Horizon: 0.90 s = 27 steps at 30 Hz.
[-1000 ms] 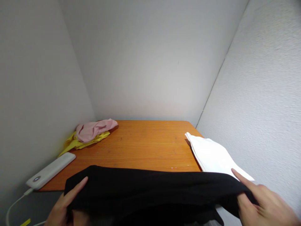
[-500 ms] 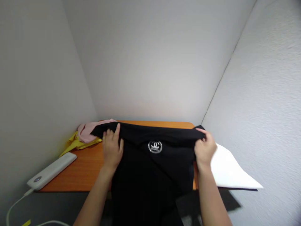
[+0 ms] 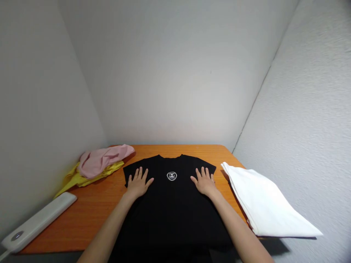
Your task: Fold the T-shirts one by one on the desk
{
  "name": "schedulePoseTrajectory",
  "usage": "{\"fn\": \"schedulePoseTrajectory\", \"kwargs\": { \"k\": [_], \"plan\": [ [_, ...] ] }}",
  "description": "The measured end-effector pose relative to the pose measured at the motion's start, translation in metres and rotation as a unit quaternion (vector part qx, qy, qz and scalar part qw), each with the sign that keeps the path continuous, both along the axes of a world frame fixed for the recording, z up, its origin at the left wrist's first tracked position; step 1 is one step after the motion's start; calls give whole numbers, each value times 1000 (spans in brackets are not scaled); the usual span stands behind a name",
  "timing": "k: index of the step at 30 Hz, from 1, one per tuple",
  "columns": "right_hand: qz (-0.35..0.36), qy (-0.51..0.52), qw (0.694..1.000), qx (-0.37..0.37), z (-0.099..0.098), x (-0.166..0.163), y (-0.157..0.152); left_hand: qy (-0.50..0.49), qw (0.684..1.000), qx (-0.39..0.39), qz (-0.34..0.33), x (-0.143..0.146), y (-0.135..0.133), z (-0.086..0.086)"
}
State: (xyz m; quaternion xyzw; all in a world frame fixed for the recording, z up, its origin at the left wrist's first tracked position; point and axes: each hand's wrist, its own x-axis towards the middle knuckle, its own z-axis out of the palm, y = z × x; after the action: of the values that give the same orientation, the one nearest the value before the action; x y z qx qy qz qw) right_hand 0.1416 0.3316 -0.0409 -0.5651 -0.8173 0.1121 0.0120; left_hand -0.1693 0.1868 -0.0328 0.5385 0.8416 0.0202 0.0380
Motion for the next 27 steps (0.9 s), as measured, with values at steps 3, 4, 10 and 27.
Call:
{"fn": "schedulePoseTrajectory", "kwargs": {
  "k": [3,4,10,27],
  "plan": [
    [-18,-11,1000,3,2,-4,23,1,1000,3,1,-10,19,-2],
    [-21,-12,1000,6,3,-6,30,3,1000,6,2,-13,26,-3],
    [-24,-10,999,37,3,-18,61,19,999,32,10,-23,64,-9],
    [116,44,989,81,14,-53,19,42,993,61,-93,46,64,8]
  ]
}}
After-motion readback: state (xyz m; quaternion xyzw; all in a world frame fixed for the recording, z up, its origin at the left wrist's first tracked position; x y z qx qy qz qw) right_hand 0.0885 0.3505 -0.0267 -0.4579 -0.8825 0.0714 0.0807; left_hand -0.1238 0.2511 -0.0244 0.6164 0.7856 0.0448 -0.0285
